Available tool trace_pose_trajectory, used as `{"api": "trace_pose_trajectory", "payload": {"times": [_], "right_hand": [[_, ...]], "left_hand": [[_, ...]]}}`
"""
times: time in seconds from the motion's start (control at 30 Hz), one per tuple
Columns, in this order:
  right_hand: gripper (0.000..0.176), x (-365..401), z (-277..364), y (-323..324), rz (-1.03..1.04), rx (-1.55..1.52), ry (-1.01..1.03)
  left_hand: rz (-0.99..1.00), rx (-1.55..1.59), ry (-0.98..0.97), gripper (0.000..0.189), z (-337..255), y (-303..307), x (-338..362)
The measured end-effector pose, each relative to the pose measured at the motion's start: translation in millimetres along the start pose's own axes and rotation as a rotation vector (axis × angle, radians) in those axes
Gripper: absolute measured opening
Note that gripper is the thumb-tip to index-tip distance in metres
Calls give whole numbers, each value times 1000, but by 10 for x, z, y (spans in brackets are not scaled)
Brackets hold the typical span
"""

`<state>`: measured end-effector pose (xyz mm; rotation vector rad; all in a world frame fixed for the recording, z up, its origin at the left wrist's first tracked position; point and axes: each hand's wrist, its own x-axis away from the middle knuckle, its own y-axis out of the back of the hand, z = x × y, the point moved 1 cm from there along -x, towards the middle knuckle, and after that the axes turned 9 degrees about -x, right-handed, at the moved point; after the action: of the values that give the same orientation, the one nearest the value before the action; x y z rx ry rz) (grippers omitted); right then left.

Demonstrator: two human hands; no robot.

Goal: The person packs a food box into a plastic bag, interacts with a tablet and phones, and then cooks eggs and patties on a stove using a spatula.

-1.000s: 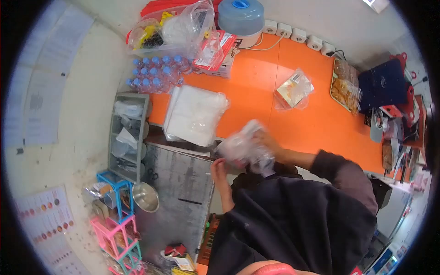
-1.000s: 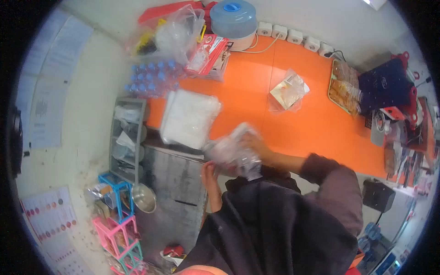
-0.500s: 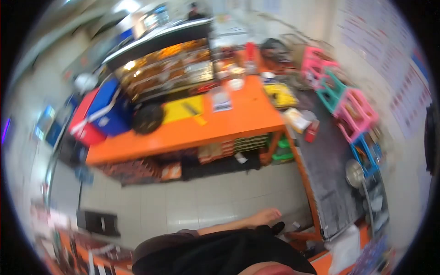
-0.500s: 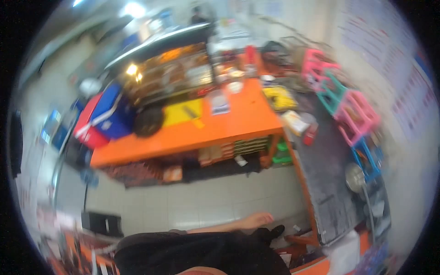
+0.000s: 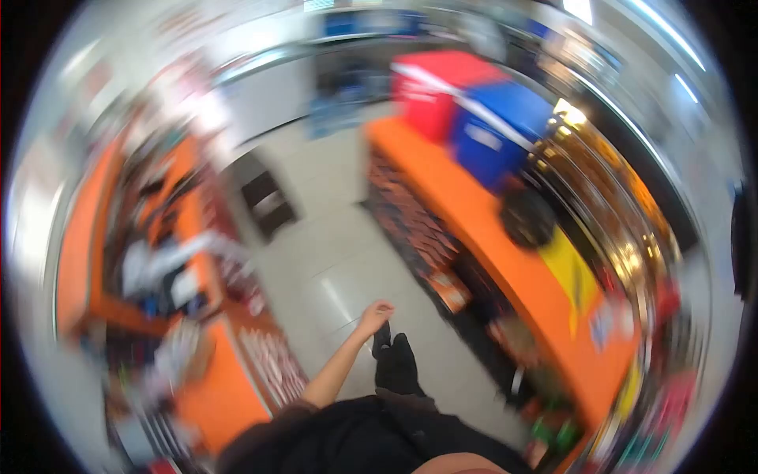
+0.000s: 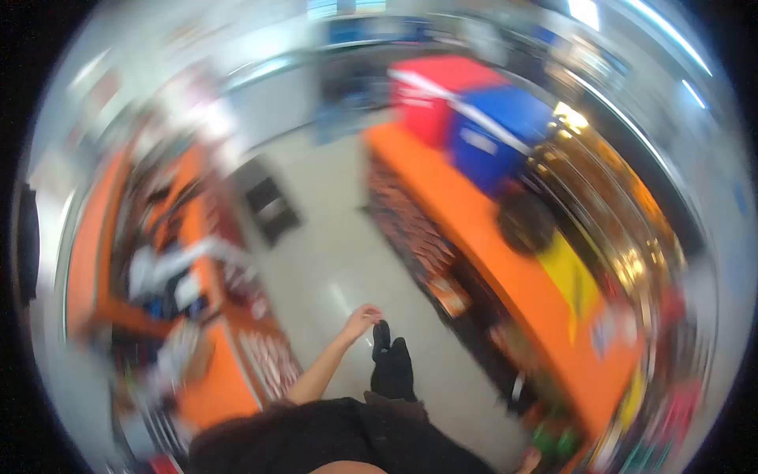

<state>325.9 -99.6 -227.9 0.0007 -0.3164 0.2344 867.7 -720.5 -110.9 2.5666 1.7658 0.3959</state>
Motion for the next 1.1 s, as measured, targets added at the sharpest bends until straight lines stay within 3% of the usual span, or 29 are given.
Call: {"api": "trace_pose_trajectory", "payload": {"times": [0.03, 0.07, 0.1, 0.2, 0.27, 0.33, 0.4, 0.43, 0.47, 0.5, 0.53, 0.57, 0.6, 0.63, 0.7, 0.73, 0.77, 0.8, 0.83, 0.87, 0.9, 0.93, 1.0, 1.1], "right_hand": [[19, -315, 338, -1121, 122, 524, 65], [19, -566, 428, -2112, 257, 860, 135], [19, -768, 460, -3008, 408, 1040, 195], [20, -1110, 329, -5511, 872, 1460, 467], [20, -1129, 121, -7161, 1217, 1637, 875], [21, -1145, -378, -9105, 1499, 1501, 1640], [27, -79, -890, -11108, 1441, 1133, 1246], [31, 553, -1094, -12109, 1409, 911, 1081], [33, 1202, -1273, -13120, 1657, 709, 573], [36, 2067, -1409, -13567, 1769, 447, 916], [33, 3409, -816, -13590, 1949, 529, 634], [32, 4130, -873, -13956, 2091, 512, 928], [28, 5119, -353, -13769, 2073, 753, 592], [25, 5637, -535, -13960, 2299, 398, 627], [23, 6565, -399, -13902, 2404, 396, 882], [22, 6850, -367, -13841, 2463, 378, 885], [22, 7046, -373, -13828, 2515, 370, 889], [22, 7145, -480, -13846, 2548, 343, 824], [21, 7046, -629, -13826, 2584, 343, 751], [21, 6871, -760, -13841, 2625, 336, 901], [24, 6419, -1097, -13937, 2571, 521, 998], [30, 5957, -1316, -14016, 2490, 991, 938], [36, 4746, -1686, -14039, 2320, 1269, 717], [35, 3651, -1424, -13718, 1891, 1564, 348]], "left_hand": [[-52, -47, 87, 19, -53, 307, -67], [-76, -87, 181, 22, -86, 627, -100], [-226, -10, 224, 22, 100, 962, -173], [-258, -269, 141, 24, 623, 1739, -338], [-319, -371, 315, 27, 585, 2390, -179], [-622, -328, 334, 20, 331, 2904, 65], [-1023, -127, 276, 23, 641, 3242, 170], [-1108, -179, 282, 24, 669, 3393, 293], [-1179, -235, 299, 25, 664, 3595, 413], [-1181, -39, 531, 23, 640, 3753, 508], [-1255, -134, 550, 23, 328, 3922, 565], [-1398, -319, 457, 23, 439, 4118, 520], [-1394, -352, 512, 22, 304, 4367, 462], [-1430, -478, 518, 21, 427, 4665, 346], [-1435, -656, 596, 20, 584, 5339, 46], [-1403, -710, 669, 20, 569, 5720, -94], [-1376, -789, 598, 25, 605, 6131, -204], [-1434, -1037, 640, 33, 815, 6545, -357], [-1358, -1053, 716, 40, 977, 6993, -432], [-1401, -1191, 726, 42, 1038, 7311, -487], [-1323, -1152, 803, 44, 1070, 7668, -509], [-1321, -1189, 837, 45, 1170, 8015, -513], [-1280, -1238, 968, 47, 1408, 8520, -523], [-1180, -1228, 1129, 53, 1603, 9010, -514]]}}
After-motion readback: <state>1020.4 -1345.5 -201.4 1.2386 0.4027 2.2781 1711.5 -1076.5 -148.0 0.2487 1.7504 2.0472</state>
